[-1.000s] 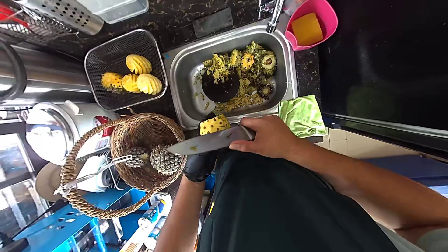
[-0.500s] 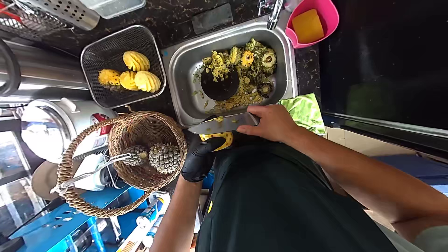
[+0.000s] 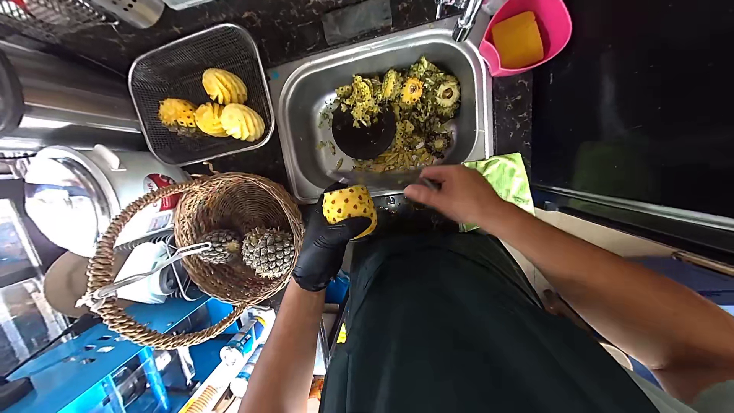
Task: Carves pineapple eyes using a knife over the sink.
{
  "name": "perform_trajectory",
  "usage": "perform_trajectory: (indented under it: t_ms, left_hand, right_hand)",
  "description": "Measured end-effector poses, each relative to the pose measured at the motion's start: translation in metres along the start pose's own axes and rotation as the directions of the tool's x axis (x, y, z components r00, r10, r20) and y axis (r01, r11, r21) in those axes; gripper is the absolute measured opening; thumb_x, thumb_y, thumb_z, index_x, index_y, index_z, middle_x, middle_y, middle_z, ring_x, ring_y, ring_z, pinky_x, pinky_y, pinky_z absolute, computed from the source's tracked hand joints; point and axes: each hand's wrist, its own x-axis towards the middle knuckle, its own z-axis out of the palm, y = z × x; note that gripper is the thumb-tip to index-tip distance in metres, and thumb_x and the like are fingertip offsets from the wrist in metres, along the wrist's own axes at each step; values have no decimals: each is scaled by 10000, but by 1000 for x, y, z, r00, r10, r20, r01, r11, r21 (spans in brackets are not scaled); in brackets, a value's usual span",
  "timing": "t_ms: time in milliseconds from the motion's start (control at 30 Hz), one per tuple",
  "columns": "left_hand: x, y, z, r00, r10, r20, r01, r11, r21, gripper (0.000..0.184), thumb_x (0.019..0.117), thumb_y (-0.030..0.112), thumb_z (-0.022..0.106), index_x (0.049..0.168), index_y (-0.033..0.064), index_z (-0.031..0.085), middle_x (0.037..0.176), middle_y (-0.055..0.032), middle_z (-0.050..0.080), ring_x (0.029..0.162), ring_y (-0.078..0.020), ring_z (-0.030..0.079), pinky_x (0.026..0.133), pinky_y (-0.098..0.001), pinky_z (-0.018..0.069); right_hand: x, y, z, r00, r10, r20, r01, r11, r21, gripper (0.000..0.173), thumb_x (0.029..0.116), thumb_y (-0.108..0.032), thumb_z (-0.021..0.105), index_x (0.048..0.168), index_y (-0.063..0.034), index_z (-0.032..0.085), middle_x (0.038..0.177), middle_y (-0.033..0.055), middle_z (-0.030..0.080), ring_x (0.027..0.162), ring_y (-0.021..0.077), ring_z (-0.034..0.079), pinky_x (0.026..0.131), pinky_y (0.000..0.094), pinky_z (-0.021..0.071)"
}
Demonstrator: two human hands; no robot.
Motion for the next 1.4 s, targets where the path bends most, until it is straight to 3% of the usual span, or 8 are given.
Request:
perform_trajectory:
  t_ms: [233,367,533,700,833,1000,1267,1400]
  left_hand:
    - [0,2,13,998,38,43,-41,997,58,369,698,44,883,1034,46,731,960,-101,736,890,-179,711,834,-365,602]
    - [-5,5,4,1000,12,4,-12,997,81,755,663,17,878,1337,85,543,1132,-171,695,1019,-264,699,885,-447,602]
    - [-4,7,1,1000,13,13,-14,998,60,758,676,59,881,1333,89,503,1135,-160,689,1025,-254,698,902,-441,596]
    - [-4,5,10,998,-31,-53,21,985,-173,261,691,-17,788,935,36,712,909,-123,733,861,-199,713,824,-375,598]
    - [-13,-8,18,953,-43,-300,-58,946,-318,196,797,-80,613,978,-5,609,879,-157,702,784,-234,701,698,-406,606]
    - [-7,-7,-3,997,-16,71,35,962,-272,428,734,78,856,1124,45,684,1055,-170,729,971,-256,727,884,-443,604]
    - [-3,-8,7,998,-52,35,61,952,-299,448,685,53,863,1086,24,665,1019,-173,720,940,-261,727,863,-431,610]
    - [-4,-8,-19,988,18,151,28,955,-296,495,769,67,820,1215,35,608,1107,-183,704,1013,-272,708,931,-462,580]
  right_hand:
    - [-8,-42,11,964,-264,-19,259,956,-137,709,783,-923,477,796,-228,618,561,-58,505,531,141,556,495,416,437]
    - [17,7,11,998,-43,-38,40,995,-89,747,846,-883,454,880,-169,670,658,63,607,627,291,635,542,575,489]
    - [1,1,4,1000,26,-2,-26,999,44,690,876,-832,493,831,-165,662,649,43,577,606,260,597,532,545,475]
    - [-19,-44,7,982,-186,-11,186,983,0,716,798,-915,478,817,-218,642,598,-42,536,564,150,574,514,441,463]
    - [-22,-54,11,963,-265,-47,262,963,-62,712,802,-920,458,816,-231,637,563,-69,511,545,110,562,504,390,436]
    - [-7,-29,16,966,-235,-103,227,970,-91,708,795,-896,500,817,-201,634,568,-28,524,529,173,572,478,446,448]
    - [3,-27,13,955,-286,-79,277,955,-104,699,786,-896,502,809,-211,636,569,-29,525,524,176,568,468,452,444]
    - [26,27,7,999,41,-32,-43,997,-65,739,864,-860,469,911,-155,686,697,88,627,659,324,642,569,602,491]
